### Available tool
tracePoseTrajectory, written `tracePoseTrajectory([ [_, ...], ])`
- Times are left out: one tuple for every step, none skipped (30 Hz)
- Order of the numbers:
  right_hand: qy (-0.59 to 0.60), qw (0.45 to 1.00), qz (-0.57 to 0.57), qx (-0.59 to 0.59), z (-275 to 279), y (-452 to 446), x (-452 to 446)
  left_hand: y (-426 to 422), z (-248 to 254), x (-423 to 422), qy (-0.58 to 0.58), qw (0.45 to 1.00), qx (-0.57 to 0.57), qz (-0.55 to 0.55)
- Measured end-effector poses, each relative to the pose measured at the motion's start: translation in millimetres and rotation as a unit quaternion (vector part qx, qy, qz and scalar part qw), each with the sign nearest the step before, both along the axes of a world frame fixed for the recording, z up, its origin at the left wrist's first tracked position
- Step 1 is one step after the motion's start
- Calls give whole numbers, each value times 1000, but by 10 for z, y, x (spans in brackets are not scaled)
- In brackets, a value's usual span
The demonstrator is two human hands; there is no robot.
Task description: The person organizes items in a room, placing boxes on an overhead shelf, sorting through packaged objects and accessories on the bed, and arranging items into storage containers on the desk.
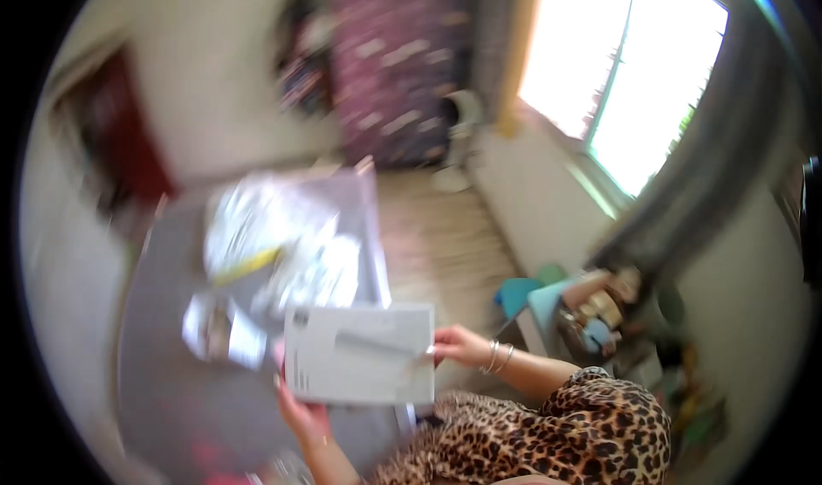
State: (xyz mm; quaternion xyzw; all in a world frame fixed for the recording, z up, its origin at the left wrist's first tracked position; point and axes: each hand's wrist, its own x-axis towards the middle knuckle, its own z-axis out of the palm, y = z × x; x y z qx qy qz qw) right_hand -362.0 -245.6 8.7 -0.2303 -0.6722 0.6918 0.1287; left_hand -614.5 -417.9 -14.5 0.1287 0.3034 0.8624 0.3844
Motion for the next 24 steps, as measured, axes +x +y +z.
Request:
tracePoseTrajectory([
  [21, 999, -25, -6, 111, -40, 165, 111, -20, 36, 29, 998, 32, -50],
  [42, 997, -64, -14, 231, -37, 344, 331, 24, 65, 40, 996, 29, -70],
  [45, 995, -87, -1, 438, 32, 551, 563, 402, 186, 75, 988, 39, -128],
  [33, 995, -91, -2, 610, 27, 813, 461, 537, 302, 396, 899, -153, -106],
  [35, 993, -117, 9, 761, 16, 1054, 657, 530, 341, 349, 914, -126, -167],
  [37, 989, -143, 19, 891, -12, 1267, 889, 505, 344, 300, 920, -105, -231],
  [40, 984, -173, 34, 985, -83, 1525, 1054, 396, 448, 235, 924, -90, -286],
  [23, 978, -201, 43, 975, -129, 1749, 1243, 308, 556, 170, 921, -80, -342],
  [24, 972, -228, 49, 1014, -204, 1948, 1460, 260, 687, 106, 908, -74, -398],
  [18, 967, -251, 49, 1053, -326, 2162, 1614, 209, 899, 34, 890, -75, -449],
  [23, 960, -274, 51, 1085, -438, 2365, 1775, 230, 1160, -37, 863, -80, -498],
  [22, 952, -299, 52, 1128, -548, 2567, 1812, 410, 1491, 159, 841, -92, -509],
  [19, 941, -335, 43, 1203, -709, 2741, 1635, 673, 1791, 347, 793, -98, -491],
  [16, 929, -369, 33, 1265, -864, 2920, 1551, 835, 2043, 523, 717, -94, -452],
  [3, 914, -404, 39, 1309, -1016, 3123, 1648, 826, 2328, 498, 713, -13, -494],
  [-11, 901, -431, 46, 1351, -1166, 3307, 1667, 859, 2553, 438, 721, -13, -537],
  [-26, 888, -457, 52, 1374, -1311, 3466, 1673, 932, 2782, 375, 723, -14, -579],
  [-23, 859, -507, 70, 1386, -1448, 3591, 1673, 1030, 3010, 311, 721, -17, -619],
  [-22, 830, -550, 86, 1392, -1586, 3684, 1631, 1121, 3201, 244, 718, -24, -652],
  [-21, 800, -591, 102, 1391, -1711, 3778, 1599, 1204, 3382, 176, 710, -32, -682],
  [9, 765, -627, 145, 1344, -1807, 3900, 1581, 1261, 3549, 107, 697, -41, -708],
  [-2, 724, -640, 257, 1558, -2001, 3895, 1579, 1274, 3700, 38, 680, -50, -730],
  [-11, 672, -647, 361, 1819, -2209, 3871, 1646, 1259, 3826, -10, 690, -89, -718],
  [-89, 643, -624, 435, 1912, -2326, 3956, 1669, 1326, 3915, -10, 682, -103, -724],
])
